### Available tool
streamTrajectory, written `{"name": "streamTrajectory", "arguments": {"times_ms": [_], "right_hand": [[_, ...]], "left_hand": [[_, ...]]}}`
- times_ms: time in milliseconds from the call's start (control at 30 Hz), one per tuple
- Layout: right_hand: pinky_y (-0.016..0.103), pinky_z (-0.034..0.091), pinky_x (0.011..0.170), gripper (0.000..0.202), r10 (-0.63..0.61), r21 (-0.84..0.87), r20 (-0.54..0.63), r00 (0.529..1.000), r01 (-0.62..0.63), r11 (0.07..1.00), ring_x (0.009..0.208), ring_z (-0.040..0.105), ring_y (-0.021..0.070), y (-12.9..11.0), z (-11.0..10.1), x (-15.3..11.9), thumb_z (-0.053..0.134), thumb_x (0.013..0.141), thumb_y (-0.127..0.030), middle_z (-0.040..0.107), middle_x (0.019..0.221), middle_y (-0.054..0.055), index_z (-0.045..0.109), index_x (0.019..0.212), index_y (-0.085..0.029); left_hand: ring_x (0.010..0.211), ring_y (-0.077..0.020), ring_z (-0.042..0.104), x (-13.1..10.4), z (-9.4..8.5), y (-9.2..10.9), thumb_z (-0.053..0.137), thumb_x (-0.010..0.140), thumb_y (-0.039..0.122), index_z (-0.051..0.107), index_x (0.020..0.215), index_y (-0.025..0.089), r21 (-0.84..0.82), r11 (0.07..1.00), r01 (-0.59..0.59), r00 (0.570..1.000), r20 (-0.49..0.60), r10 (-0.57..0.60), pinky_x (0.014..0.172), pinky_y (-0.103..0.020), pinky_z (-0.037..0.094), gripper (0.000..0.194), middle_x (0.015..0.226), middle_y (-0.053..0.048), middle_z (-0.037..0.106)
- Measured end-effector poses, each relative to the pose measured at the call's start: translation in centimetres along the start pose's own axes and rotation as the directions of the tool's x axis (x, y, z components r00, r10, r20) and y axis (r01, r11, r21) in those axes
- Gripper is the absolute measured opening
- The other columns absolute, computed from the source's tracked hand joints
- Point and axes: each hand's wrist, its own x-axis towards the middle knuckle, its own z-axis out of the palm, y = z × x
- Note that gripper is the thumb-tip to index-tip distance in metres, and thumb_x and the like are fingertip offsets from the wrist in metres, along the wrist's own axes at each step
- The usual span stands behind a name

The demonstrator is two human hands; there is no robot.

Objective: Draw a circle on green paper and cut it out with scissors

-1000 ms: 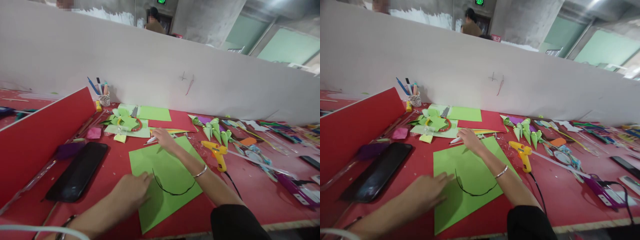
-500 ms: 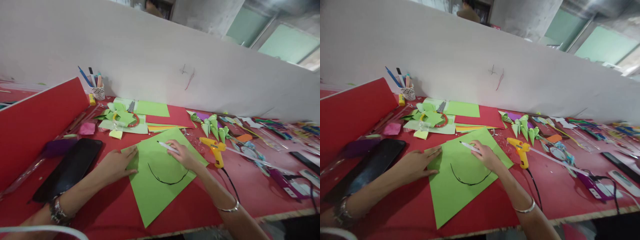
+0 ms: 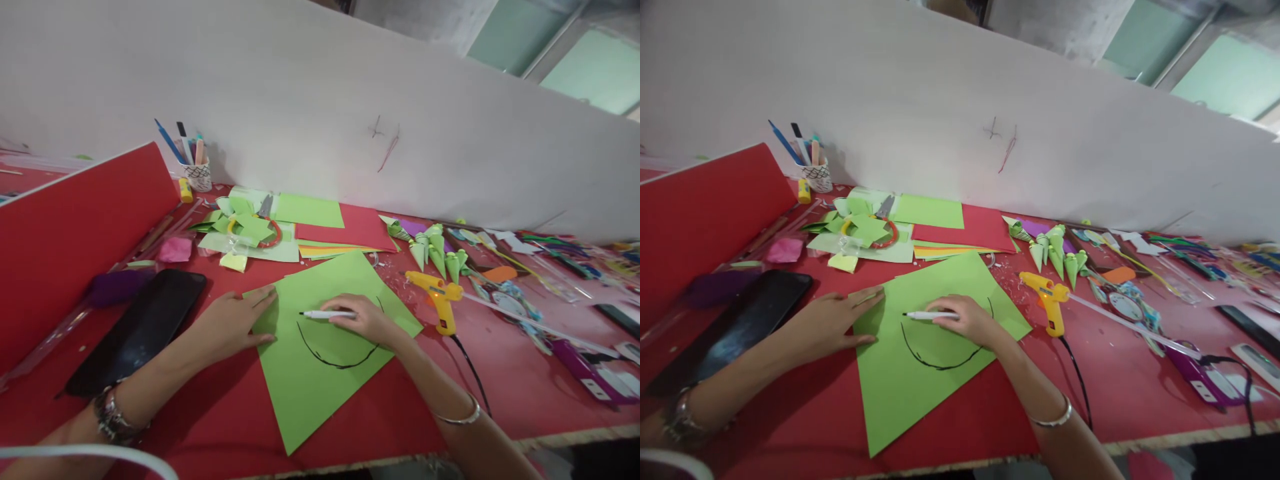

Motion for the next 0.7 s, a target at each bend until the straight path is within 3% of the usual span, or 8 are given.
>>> {"name": "streamTrajectory", "arguments": {"times_ms": [267, 700], "right_hand": [[0.021, 0.036, 0.052, 0.023, -0.045, 0.040, 0.007, 0.999, 0.044, 0.998, 0.057, 0.050, 0.0106, 0.58, 0.24, 0.01, 0.055, 0.082, -0.031, 0.063, 0.075, 0.003, 0.067, 0.098, -0.020], [0.023, 0.040, 0.058, 0.023, -0.008, 0.033, -0.013, 1.000, 0.009, 0.999, 0.066, 0.055, 0.0129, 0.41, 0.66, 0.47, 0.052, 0.084, -0.032, 0.064, 0.085, 0.005, 0.066, 0.097, -0.019]], "left_hand": [[0.101, -0.0261, 0.056, -0.02, -0.17, -0.08, 0.048, 0.078, 0.050, 0.033, 0.133, 0.017, -0.012, 1.000, -0.010, 1.000, -0.003, 0.010, 0.087, -0.036, 0.040, 0.066, 0.141, -0.004, 0.031], [0.101, -0.0260, 0.056, 0.03, 0.23, -0.11, 0.046, 0.079, 0.051, 0.034, 0.133, 0.017, -0.029, 0.999, -0.025, 0.999, -0.022, 0.024, 0.087, -0.037, 0.040, 0.065, 0.140, -0.005, 0.034]]}}
